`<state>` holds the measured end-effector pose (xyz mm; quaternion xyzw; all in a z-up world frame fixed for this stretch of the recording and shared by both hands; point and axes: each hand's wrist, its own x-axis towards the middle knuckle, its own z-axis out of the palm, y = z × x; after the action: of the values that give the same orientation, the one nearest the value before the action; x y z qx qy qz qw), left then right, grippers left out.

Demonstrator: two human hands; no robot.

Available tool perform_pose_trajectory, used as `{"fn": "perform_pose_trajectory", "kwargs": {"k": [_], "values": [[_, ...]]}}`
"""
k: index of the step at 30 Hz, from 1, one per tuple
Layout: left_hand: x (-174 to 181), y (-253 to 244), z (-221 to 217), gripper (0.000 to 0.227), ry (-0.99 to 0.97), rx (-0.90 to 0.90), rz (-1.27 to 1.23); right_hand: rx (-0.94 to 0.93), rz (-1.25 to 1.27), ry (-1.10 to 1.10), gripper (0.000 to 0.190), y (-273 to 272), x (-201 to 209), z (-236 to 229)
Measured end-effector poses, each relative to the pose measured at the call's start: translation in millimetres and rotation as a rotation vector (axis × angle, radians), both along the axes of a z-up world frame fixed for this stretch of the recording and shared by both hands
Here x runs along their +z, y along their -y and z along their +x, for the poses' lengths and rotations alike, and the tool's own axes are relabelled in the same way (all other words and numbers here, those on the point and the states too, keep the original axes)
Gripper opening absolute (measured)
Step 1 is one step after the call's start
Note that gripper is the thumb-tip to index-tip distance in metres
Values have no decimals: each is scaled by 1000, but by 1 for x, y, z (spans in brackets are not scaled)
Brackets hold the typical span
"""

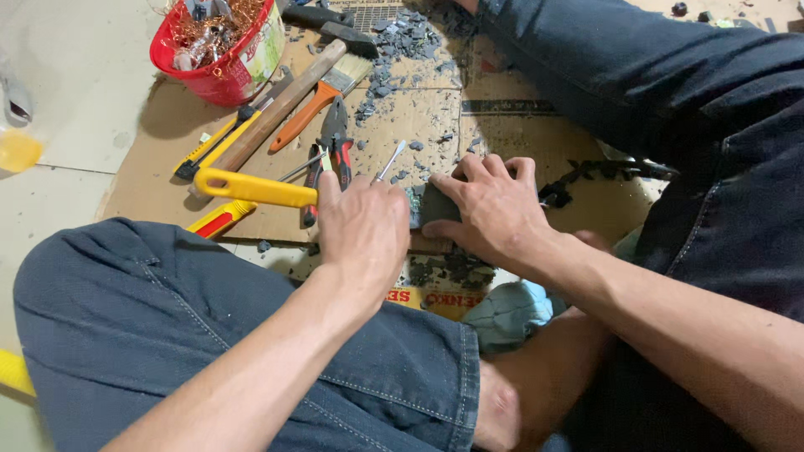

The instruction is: The person sits on the floor and uses a yellow-handled scraper to remove material from a green circuit board. They hold the board steady with their left hand while scraping with their right hand, creating debris on the cardboard below.

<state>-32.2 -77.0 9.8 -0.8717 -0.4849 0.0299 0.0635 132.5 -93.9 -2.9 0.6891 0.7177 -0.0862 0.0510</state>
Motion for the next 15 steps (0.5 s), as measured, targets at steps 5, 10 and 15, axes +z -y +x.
{"fn": "perform_pose_trajectory", "kwargs": {"k": [5, 10, 15], "values": [[11, 0, -4, 22, 56, 92, -150, -9, -11, -13, 68, -2, -2, 2], [16, 11, -5, 28, 288, 250, -297, -27, -23, -4, 67, -2, 2, -2], [0, 4, -1, 31, 266, 274, -295, -84, -28, 3, 63, 1, 12, -6]]}}
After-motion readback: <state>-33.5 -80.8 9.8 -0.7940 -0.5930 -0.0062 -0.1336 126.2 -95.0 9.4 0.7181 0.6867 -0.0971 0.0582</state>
